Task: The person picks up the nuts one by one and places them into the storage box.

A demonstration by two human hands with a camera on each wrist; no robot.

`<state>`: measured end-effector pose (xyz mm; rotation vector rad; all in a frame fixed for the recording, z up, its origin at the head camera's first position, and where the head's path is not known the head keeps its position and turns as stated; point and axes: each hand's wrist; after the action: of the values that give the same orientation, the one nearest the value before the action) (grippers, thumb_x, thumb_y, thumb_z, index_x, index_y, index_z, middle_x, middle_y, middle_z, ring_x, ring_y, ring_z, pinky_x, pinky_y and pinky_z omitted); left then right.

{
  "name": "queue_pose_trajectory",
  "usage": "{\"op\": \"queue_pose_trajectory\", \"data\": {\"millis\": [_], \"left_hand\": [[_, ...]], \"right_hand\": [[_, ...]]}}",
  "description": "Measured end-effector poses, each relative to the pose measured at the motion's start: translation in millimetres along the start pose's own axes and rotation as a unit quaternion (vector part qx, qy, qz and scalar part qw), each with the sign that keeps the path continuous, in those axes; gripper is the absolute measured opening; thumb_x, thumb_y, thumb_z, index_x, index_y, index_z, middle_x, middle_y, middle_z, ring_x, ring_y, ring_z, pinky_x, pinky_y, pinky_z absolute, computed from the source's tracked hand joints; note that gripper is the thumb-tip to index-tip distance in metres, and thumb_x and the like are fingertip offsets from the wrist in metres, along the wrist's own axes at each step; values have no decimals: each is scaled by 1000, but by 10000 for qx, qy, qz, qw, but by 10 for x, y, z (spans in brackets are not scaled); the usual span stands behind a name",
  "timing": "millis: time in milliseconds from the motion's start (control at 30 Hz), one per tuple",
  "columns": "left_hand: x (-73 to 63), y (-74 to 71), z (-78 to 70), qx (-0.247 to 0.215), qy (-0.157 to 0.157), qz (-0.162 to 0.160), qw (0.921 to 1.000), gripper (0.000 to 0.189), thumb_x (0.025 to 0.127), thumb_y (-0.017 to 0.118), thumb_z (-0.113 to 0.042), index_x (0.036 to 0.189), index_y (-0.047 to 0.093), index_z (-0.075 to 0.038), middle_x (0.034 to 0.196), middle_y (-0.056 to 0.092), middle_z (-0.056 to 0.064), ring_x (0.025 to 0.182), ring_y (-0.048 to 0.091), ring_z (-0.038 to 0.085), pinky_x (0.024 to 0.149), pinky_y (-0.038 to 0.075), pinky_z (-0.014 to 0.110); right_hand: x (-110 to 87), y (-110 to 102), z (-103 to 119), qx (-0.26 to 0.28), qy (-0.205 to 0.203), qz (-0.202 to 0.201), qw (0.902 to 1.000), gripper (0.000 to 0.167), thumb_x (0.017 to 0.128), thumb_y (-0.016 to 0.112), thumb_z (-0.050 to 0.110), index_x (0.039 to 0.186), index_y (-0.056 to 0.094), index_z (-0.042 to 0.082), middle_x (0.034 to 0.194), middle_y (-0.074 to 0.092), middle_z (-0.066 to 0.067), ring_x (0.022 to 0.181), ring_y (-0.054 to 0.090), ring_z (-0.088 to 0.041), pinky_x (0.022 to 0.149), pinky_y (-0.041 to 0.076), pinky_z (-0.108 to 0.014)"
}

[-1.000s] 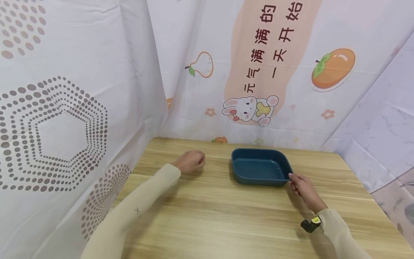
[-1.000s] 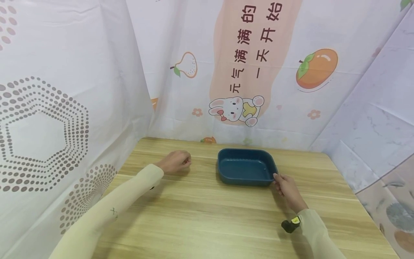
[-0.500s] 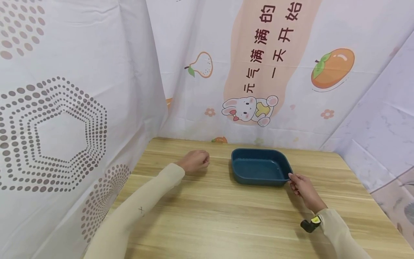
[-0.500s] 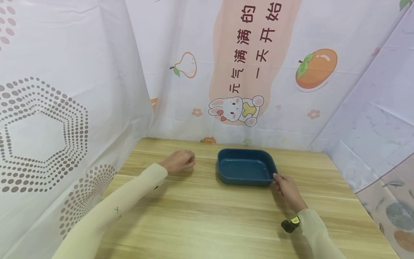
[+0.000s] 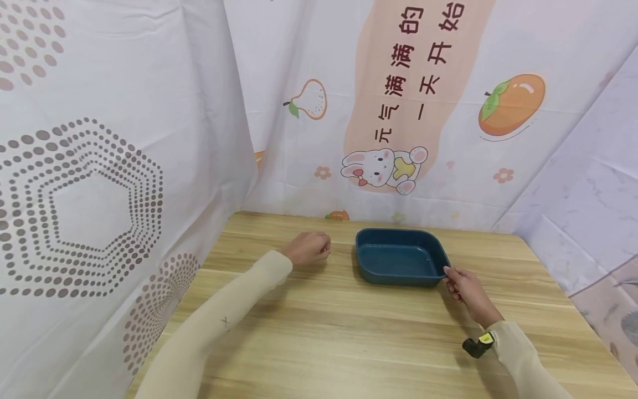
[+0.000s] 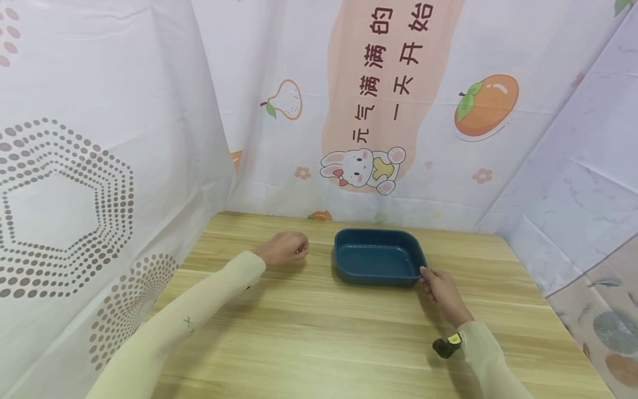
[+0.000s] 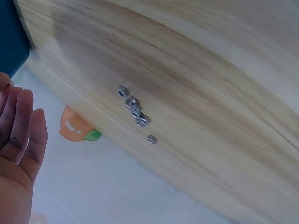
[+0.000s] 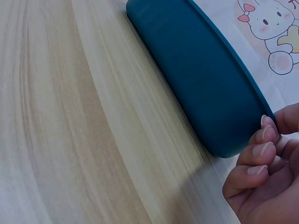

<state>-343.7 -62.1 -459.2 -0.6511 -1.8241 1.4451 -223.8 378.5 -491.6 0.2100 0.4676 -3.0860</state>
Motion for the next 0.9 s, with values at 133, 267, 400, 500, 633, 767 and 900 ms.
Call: {"op": "queue_pose_trajectory", "data": {"millis": [133, 267, 400, 500, 633, 767, 900], "left_hand": [[38, -8, -60, 17, 36, 97, 9999, 7, 97, 65, -9, 92, 70, -10, 87, 64, -2, 75, 57, 8, 68, 50, 23], [63, -9, -98, 61, 48, 113, 9999, 8, 97, 65, -10, 92, 70, -11, 88, 64, -3, 75, 56, 7, 68, 50, 24], [89, -7, -114, 47, 122, 110, 9999, 9, 98, 64, -10, 91, 70, -12, 87, 63, -3, 73, 54, 7, 67, 48, 23], [117, -9, -123, 60, 188, 101, 9998, 10, 98, 63, -11, 91, 70, -12, 85, 62, -4, 72, 53, 6, 66, 47, 21], [158, -12, -148, 21, 231, 112, 9997, 10, 99, 63, -12, 92, 70, -13, 86, 62, -5, 72, 53, 5, 66, 47, 19], [195, -12, -186, 4, 221, 181, 9996, 10, 99, 63, -12, 92, 70, -13, 86, 61, -6, 74, 53, 6, 67, 47, 19], [229, -10, -225, 35, 172, 255, 9995, 8, 98, 63, -12, 93, 70, -13, 87, 61, -5, 75, 54, 6, 68, 48, 20]], "right_hand": [[1, 0, -4, 2, -13, -11, 10000, 47, 111, 45, 41, 93, 58, -1, 70, 46, 2, 56, 40, -10, 52, 36, -26], [0, 3, -16, -75, -44, -34, 10000, 49, 111, 44, 41, 95, 56, -4, 70, 46, 2, 56, 40, -10, 52, 37, -25], [-1, 7, -14, -110, -45, -21, 9999, 47, 112, 42, 38, 95, 56, -4, 70, 46, 2, 56, 40, -9, 51, 37, -25], [6, 2, -6, -81, -19, -26, 10000, 46, 112, 43, 37, 95, 57, -3, 70, 46, 2, 56, 40, -9, 51, 37, -25], [32, -10, -18, -41, 43, -21, 10000, 44, 112, 43, 36, 94, 58, -1, 70, 47, 2, 55, 40, -9, 51, 37, -25], [51, -18, -35, 18, 118, 6, 9999, 43, 112, 43, 36, 94, 59, 1, 71, 47, 1, 56, 40, -10, 51, 37, -25], [38, -11, -32, 29, 105, 16, 9999, 44, 111, 43, 38, 94, 58, 0, 72, 47, 1, 57, 40, -10, 52, 37, -25]]}}
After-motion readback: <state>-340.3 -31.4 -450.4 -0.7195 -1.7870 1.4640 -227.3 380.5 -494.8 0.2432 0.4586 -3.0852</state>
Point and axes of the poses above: each hand's wrist, its own x-axis towards the middle knuckle, its own y-axis out of the palm, z = x × y
